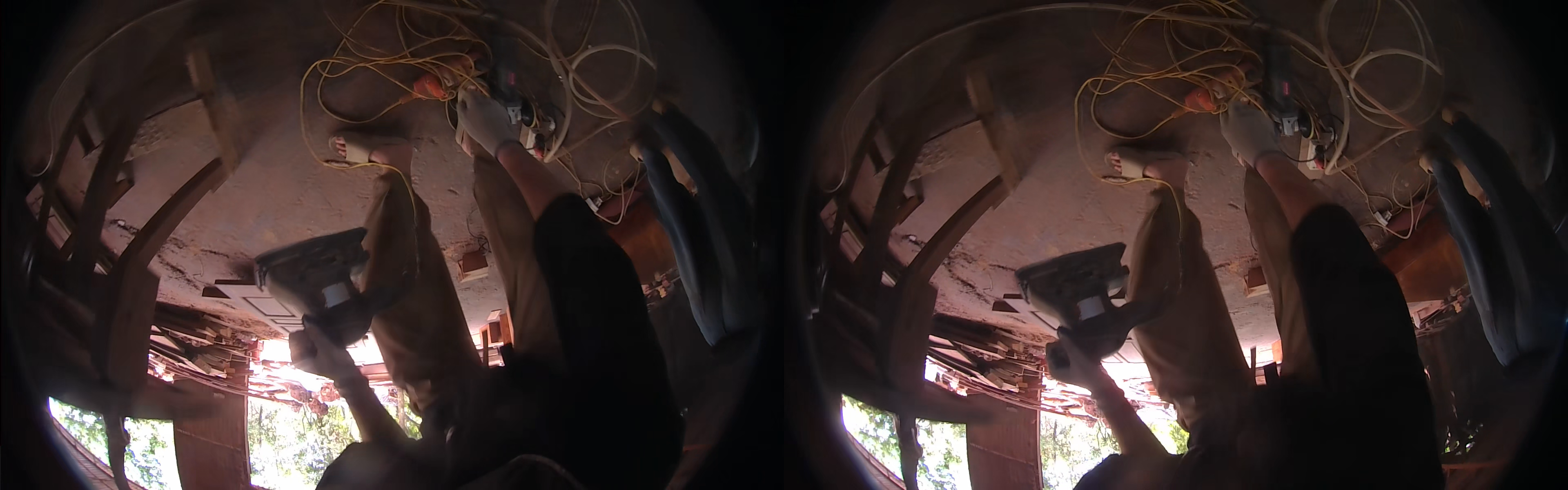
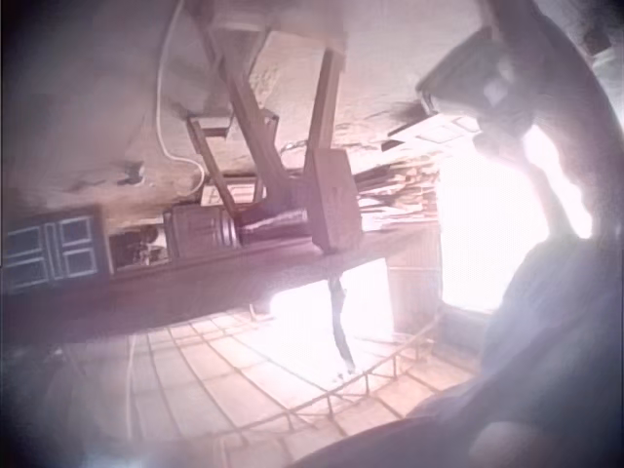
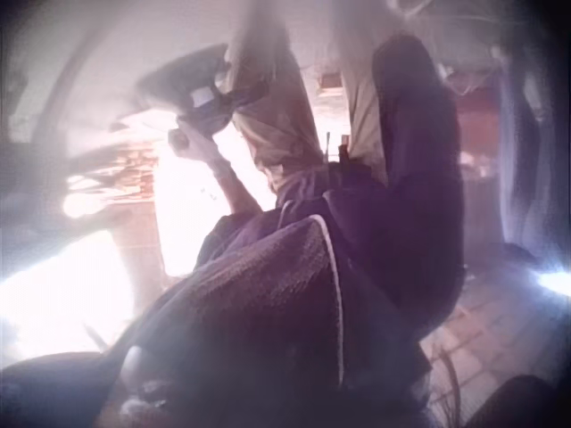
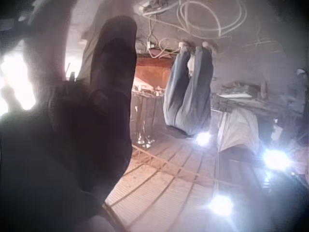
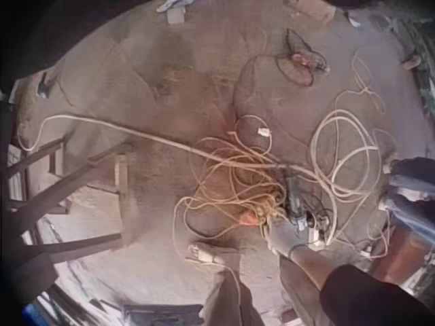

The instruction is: The person uses an electric sander to smooth the surface of a wooden door. They move the sander across the flat panels and along the raised edges, then flip the door to sand the other side.

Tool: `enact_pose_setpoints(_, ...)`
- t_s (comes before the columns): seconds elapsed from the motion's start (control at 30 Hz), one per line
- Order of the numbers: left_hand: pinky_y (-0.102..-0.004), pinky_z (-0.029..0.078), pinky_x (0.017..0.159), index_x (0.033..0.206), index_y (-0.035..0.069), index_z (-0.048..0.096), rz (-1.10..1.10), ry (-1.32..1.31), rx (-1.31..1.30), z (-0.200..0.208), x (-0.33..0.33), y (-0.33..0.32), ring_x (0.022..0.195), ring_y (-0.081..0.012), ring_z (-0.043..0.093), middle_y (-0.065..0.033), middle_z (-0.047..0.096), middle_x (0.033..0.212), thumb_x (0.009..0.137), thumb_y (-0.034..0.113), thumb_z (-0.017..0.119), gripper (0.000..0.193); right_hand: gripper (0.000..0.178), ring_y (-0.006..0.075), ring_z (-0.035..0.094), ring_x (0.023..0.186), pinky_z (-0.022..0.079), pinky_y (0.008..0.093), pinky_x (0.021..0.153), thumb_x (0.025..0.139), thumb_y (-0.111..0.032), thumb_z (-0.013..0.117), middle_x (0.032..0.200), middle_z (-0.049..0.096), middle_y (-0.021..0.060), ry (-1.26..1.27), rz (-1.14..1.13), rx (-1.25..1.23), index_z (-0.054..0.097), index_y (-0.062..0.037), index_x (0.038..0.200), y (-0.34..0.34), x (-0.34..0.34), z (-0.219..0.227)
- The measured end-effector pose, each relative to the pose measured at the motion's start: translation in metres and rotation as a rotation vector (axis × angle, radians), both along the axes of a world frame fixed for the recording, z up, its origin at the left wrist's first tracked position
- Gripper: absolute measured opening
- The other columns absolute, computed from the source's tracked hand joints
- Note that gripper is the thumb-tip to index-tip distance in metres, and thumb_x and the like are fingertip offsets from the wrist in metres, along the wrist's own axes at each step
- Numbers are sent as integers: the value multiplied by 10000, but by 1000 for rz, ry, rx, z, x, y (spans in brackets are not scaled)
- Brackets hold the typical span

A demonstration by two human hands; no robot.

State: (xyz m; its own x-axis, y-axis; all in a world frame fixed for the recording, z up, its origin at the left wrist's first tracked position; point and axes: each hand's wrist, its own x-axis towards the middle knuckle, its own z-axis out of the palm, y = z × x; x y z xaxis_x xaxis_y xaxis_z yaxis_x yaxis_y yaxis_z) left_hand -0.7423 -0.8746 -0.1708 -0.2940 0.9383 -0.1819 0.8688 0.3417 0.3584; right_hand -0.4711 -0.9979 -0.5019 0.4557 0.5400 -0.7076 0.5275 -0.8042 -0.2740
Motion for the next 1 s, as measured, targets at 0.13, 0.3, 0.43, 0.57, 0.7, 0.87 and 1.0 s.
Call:
enact_pose_setpoints(0.13, -252, 366, 578, 681, 74, 493, -7, -91, 20, -49, -17, 3, 624, -73, 427, 30, 468, 664, 890, 145, 722, 319, 238, 333, 708, 843, 542, 443, 682, 886, -211, 532, 933, 708, 186, -116, 313, -127, 624, -40, 1023, 5, -4, -97)
enact_pose_setpoints(0.3, -255, 375, 589, 671, 61, 487, 31, -141, 8, -63, -8, -1, 622, -72, 433, 28, 467, 662, 882, 117, 719, 318, 233, 299, 718, 810, 527, 504, 602, 885, -185, 522, 954, 720, 129, -45, 431, -147, 625, -65, 1055, -4, -4, -123)
enact_pose_setpoints(0.43, -249, 385, 578, 643, 59, 447, -58, -102, -35, -59, 2, -1, 582, -97, 445, 3, 481, 605, 883, 43, 650, 315, 237, 286, 726, 818, 540, 496, 586, 884, -186, 522, 939, 729, 127, -113, 352, -135, 632, -92, 1072, -23, 1, -143)
enact_pose_setpoints(0.57, -277, 384, 637, 644, 66, 380, -253, 69, -83, -28, -7, -3, 632, -103, 418, 34, 362, 594, 882, 70, 673, 377, 224, 332, 707, 682, 560, 431, 584, 873, -165, 539, 804, 708, 169, -126, 438, -116, 619, -41, 1041, -11, 8, -129)
enact_pose_setpoints(0.7, -276, 353, 611, 635, 64, 400, -92, 69, 64, 22, 23, 0, 637, -97, 414, 31, 404, 643, 864, 78, 705, 383, 300, 375, 686, 900, 534, 507, 768, 918, -247, 493, 944, 702, 208, 56, 187, -5, 603, -16, 1075, 3, -3, -56)
enact_pose_setpoints(0.87, -290, 338, 589, 639, 44, 485, -37, -34, 38, 113, 40, 8, 629, -84, 382, 35, 417, 638, 866, 149, 733, 352, 288, 449, 630, 879, 492, 540, 775, 936, -297, 505, 906, 642, 264, 256, -18, 115, 547, -19, 1000, -54, 3, 102)
enact_pose_setpoints(1.0, -275, 299, 530, 605, 45, 431, -20, -158, 42, 202, 38, 11, 579, -73, 360, 37, 389, 600, 850, 87, 724, 384, 248, 426, 613, 938, 475, 509, 804, 925, -280, 553, 919, 627, 219, 374, 6, 162, 523, -49, 1011, -67, 12, 268)
